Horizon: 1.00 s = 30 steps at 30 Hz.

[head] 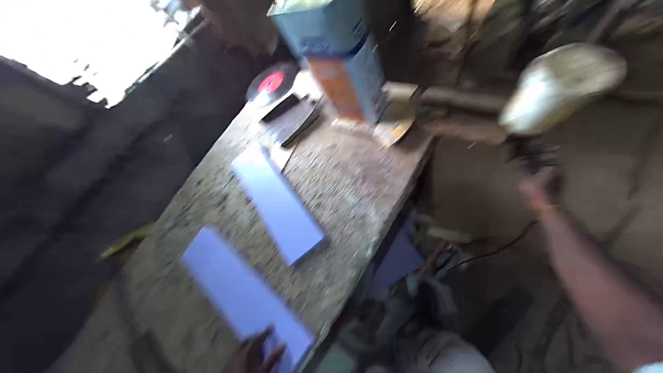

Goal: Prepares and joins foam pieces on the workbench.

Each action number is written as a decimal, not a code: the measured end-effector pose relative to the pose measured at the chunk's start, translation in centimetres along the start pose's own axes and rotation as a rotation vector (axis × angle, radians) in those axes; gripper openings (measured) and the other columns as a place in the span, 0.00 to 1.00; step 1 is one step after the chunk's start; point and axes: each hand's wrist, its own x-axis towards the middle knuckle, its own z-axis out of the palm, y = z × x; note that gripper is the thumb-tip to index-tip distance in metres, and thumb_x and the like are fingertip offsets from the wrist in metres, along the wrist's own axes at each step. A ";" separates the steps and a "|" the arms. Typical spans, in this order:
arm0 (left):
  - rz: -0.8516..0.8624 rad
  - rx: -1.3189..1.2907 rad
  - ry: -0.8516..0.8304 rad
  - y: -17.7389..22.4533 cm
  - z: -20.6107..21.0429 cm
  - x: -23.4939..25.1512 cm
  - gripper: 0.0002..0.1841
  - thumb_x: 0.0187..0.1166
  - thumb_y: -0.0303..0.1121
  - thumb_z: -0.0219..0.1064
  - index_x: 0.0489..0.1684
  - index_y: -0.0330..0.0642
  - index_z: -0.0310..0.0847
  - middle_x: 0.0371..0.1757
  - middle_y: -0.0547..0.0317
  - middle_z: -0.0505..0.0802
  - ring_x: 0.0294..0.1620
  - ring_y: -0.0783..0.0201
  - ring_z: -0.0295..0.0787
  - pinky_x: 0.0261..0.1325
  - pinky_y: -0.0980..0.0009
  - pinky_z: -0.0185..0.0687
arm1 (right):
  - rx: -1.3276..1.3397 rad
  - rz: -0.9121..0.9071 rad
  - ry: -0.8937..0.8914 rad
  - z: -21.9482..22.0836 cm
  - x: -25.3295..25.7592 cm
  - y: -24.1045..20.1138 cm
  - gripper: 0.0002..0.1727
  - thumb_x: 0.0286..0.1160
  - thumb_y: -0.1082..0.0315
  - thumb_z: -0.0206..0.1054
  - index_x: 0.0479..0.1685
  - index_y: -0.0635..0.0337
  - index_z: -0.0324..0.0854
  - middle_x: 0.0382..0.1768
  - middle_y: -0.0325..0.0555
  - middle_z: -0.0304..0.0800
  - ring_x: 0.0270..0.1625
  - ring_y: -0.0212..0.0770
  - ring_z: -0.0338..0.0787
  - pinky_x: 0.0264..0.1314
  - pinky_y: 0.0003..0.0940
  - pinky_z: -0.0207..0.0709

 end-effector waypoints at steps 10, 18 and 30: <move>0.118 0.045 0.033 -0.6 -0.8 2.7 0.29 0.65 0.50 0.84 0.59 0.38 0.87 0.81 0.39 0.76 0.77 0.39 0.76 0.74 0.38 0.76 | 0.585 -0.052 -0.270 -6.0 -36.4 0.1 0.24 0.82 0.61 0.64 0.72 0.62 0.73 0.63 0.48 0.89 0.35 0.37 0.93 0.29 0.34 0.89; 0.210 0.070 -0.022 -1.1 -1.8 4.5 0.47 0.59 0.52 0.87 0.83 0.52 0.69 0.75 0.31 0.79 0.64 0.31 0.84 0.62 0.28 0.78 | 0.590 -0.158 -0.749 -3.3 -55.4 -2.8 0.08 0.75 0.62 0.73 0.44 0.56 0.90 0.34 0.27 0.94 0.35 0.20 0.91 0.43 0.22 0.89; 0.182 0.118 -0.014 -0.6 -1.4 5.1 0.46 0.55 0.53 0.89 0.79 0.55 0.73 0.77 0.29 0.76 0.65 0.29 0.82 0.61 0.28 0.77 | 0.607 -0.263 -0.581 -0.6 -58.6 -5.0 0.09 0.66 0.68 0.78 0.43 0.56 0.89 0.32 0.31 0.94 0.30 0.24 0.90 0.36 0.23 0.88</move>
